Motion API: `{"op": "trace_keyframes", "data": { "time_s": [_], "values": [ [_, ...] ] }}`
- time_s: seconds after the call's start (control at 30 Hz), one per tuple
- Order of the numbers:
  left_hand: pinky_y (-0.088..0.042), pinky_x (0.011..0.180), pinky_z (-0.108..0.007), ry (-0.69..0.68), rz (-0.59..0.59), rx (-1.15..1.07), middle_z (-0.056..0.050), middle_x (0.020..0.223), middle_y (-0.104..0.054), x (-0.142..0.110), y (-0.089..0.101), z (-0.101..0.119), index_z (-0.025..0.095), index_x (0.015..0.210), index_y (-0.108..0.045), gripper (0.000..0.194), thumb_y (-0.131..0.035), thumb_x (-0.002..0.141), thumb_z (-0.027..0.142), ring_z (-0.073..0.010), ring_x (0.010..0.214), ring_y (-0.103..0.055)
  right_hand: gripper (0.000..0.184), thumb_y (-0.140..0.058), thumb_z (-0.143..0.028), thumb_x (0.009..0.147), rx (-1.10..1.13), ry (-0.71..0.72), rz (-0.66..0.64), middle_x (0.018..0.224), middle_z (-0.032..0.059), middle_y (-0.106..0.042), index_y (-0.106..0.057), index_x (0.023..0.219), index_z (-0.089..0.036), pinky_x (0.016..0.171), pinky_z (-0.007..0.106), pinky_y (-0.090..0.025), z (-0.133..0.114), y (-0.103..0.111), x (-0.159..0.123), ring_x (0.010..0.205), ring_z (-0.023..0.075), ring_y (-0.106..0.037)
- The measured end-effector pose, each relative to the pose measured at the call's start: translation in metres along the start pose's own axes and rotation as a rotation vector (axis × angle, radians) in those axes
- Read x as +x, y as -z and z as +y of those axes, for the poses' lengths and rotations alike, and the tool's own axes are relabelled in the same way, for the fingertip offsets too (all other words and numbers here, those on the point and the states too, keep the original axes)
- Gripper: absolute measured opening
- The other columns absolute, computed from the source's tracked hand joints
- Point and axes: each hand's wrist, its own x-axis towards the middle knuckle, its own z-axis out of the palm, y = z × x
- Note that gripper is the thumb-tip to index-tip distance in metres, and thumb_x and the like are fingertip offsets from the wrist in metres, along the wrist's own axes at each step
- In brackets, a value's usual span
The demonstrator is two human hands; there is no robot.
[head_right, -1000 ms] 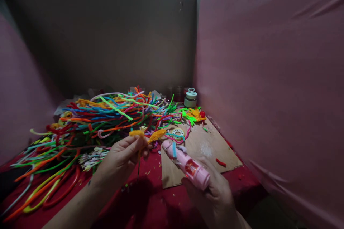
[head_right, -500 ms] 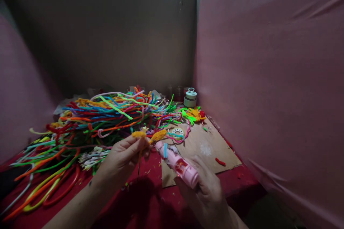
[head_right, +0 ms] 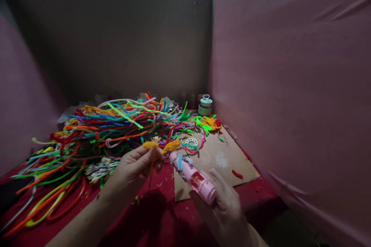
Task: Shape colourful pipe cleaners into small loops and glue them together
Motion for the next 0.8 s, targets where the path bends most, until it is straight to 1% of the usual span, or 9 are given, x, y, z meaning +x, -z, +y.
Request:
{"op": "trace_keyframes", "data": {
  "time_s": [0.1, 0.23, 0.33, 0.43, 0.6, 0.8],
  "values": [
    [-0.038, 0.055, -0.019, -0.004, -0.008, 0.0, -0.002, 0.071, -0.062, 0.0002, 0.0005, -0.0002, 0.014, 0.076, -0.063, 0.017, -0.061, 0.077, 0.03, -0.0066, 0.055, -0.051, 0.026, -0.055, -0.027, 0.079, -0.004, -0.035, -0.021, 0.088, 0.0117, -0.067, -0.061, 0.1, -0.013, 0.07, 0.03, -0.056, -0.0001, 0.0004, 0.0, 0.082, 0.0222, -0.066],
    [-0.037, 0.055, -0.018, -0.01, -0.001, -0.008, -0.001, 0.069, -0.061, 0.0004, -0.0001, -0.0006, 0.014, 0.075, -0.063, 0.016, -0.061, 0.077, 0.03, -0.0061, 0.055, -0.051, 0.025, -0.056, -0.023, 0.079, 0.056, -0.027, -0.029, 0.085, 0.01, -0.066, -0.06, 0.101, -0.014, 0.07, 0.028, -0.055, -0.002, 0.0006, 0.001, 0.082, 0.0206, -0.065],
    [-0.037, 0.055, -0.018, -0.006, 0.008, -0.001, -0.001, 0.069, -0.061, 0.0004, -0.0011, 0.0, 0.013, 0.076, -0.063, 0.017, -0.061, 0.077, 0.03, -0.0061, 0.055, -0.05, 0.026, -0.056, -0.022, 0.078, 0.091, -0.023, -0.042, 0.089, 0.01, -0.066, -0.059, 0.103, -0.014, 0.072, 0.028, -0.055, -0.0018, 0.0001, 0.0005, 0.086, 0.0207, -0.064],
    [-0.037, 0.055, -0.019, -0.004, 0.014, 0.009, -0.002, 0.068, -0.061, 0.0002, -0.0019, 0.0012, 0.013, 0.076, -0.063, 0.018, -0.061, 0.077, 0.031, -0.0067, 0.055, -0.05, 0.028, -0.056, -0.023, 0.078, 0.084, -0.038, -0.045, 0.093, 0.0113, -0.066, -0.059, 0.105, -0.014, 0.073, 0.03, -0.055, 0.0004, -0.0007, -0.0014, 0.088, 0.0223, -0.064],
    [-0.037, 0.056, -0.019, 0.002, 0.022, 0.01, -0.002, 0.068, -0.06, -0.0008, -0.0026, 0.0022, 0.013, 0.075, -0.063, 0.018, -0.062, 0.076, 0.031, -0.007, 0.056, -0.05, 0.026, -0.057, -0.025, 0.078, 0.052, -0.03, -0.029, 0.092, 0.0121, -0.066, -0.061, 0.101, -0.014, 0.071, 0.031, -0.055, 0.0024, -0.0004, -0.003, 0.085, 0.0229, -0.065],
    [-0.037, 0.056, -0.019, -0.004, 0.025, -0.005, -0.001, 0.066, -0.06, -0.0003, -0.0013, 0.0007, 0.014, 0.074, -0.062, 0.017, -0.061, 0.077, 0.03, -0.0068, 0.056, -0.051, 0.026, -0.056, -0.018, 0.078, 0.107, -0.023, -0.056, 0.091, 0.0094, -0.065, -0.058, 0.104, -0.016, 0.073, 0.028, -0.053, 0.0024, 0.0006, -0.0024, 0.086, 0.0197, -0.063]
  ]
}}
